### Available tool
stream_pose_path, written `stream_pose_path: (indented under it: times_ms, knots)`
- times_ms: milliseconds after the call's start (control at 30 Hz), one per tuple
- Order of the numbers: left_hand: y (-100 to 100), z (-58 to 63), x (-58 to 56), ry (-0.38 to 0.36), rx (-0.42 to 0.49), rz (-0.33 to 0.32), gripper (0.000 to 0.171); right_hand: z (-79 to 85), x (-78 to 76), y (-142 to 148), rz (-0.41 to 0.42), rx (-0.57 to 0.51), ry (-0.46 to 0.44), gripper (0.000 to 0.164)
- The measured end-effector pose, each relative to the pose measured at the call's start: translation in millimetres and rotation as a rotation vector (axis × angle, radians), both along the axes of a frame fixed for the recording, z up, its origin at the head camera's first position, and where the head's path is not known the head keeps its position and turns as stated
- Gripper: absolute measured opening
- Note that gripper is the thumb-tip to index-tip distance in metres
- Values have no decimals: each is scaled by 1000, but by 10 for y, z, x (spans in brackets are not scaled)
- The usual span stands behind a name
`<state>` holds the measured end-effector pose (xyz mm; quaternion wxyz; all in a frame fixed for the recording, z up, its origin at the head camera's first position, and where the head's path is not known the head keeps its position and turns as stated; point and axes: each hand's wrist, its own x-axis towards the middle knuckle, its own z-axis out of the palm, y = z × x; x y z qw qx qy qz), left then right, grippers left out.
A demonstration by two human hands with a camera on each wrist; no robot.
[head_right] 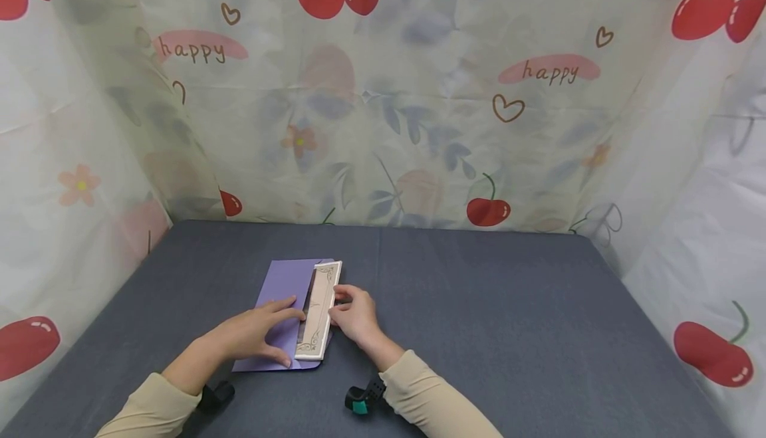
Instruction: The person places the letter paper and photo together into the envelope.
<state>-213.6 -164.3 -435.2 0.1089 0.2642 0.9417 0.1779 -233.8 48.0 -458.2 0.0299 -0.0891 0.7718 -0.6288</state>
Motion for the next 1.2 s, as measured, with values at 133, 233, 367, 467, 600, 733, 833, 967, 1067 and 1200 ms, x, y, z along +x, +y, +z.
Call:
stream_pose_path:
  times_ms: [133, 233, 367, 467, 600, 733, 833, 967, 1067, 1200]
  knots:
    - [4, 12, 5, -3, 0, 0, 75, 105, 67, -15, 10, 3, 1, 41]
    - [7, 17, 7, -6, 0, 2, 75, 142, 91, -19, 13, -1, 1, 41]
    - [9, 18, 8, -11, -3, 5, 75, 60, 52, -16, 7, -3, -7, 42]
    - [11, 22, 12, -15, -5, 9, 75, -11, 14, -14, 7, -3, -10, 43]
    - [17, 28, 15, -25, -13, 18, 76, -49, -11, -19, 7, -7, -7, 43]
    - [23, 35, 15, -35, -19, 24, 76, -58, -15, -30, 7, 3, -11, 44]
    - [23, 37, 18, -38, -19, 25, 76, -38, -1, -37, 6, 10, -13, 44]
    - [20, 36, 21, -37, -17, 24, 76, 84, 61, -50, 9, 18, -13, 43]
    - [19, 32, 18, -30, -13, 18, 76, 160, 99, -63, 10, 23, -10, 41]
    - [16, 29, 12, -14, -9, 6, 76, 53, 33, -71, 7, 24, -6, 41]
